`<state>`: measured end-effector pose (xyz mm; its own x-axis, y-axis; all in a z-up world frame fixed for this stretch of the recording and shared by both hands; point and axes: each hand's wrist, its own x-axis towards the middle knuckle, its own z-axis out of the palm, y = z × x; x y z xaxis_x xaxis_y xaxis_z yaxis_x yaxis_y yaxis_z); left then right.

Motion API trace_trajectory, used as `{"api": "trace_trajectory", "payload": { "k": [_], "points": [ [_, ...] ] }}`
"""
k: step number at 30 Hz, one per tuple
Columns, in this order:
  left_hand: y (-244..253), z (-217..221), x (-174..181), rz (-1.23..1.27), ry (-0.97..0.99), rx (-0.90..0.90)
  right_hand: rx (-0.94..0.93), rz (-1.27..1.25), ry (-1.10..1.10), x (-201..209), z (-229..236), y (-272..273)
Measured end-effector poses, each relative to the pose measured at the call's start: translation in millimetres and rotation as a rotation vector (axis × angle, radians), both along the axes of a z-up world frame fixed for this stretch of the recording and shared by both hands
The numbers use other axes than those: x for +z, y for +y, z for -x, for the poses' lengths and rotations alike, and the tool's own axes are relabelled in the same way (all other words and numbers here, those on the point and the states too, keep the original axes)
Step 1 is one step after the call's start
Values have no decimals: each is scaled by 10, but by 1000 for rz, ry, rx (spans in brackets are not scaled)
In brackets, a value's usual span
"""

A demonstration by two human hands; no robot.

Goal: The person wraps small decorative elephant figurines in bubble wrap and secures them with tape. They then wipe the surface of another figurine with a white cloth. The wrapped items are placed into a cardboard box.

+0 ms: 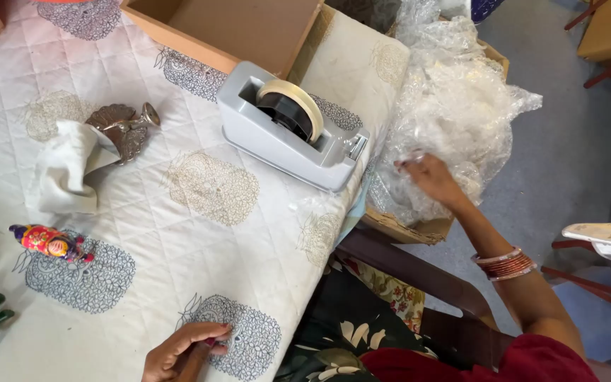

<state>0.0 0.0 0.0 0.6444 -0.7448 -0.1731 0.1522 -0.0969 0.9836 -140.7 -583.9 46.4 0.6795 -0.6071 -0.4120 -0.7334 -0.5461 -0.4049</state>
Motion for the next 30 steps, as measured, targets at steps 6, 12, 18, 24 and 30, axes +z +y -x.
{"api": "trace_trajectory", "payload": {
  "k": [6,12,18,24,30],
  "points": [
    [21,-56,44,-126,89,61,-397,-559,-558,-125,193,-270],
    [3,-93,103,-200,181,47,-357,-603,-649,135,203,-232],
    [78,-50,18,-275,151,34,526,378,-579,746,28,97],
    [32,-75,-25,-91,116,21,-76,-356,-991,1004,25,114],
    [-76,-5,-12,-150,229,72,406,-921,-1293,1313,-118,528]
  ]
}}
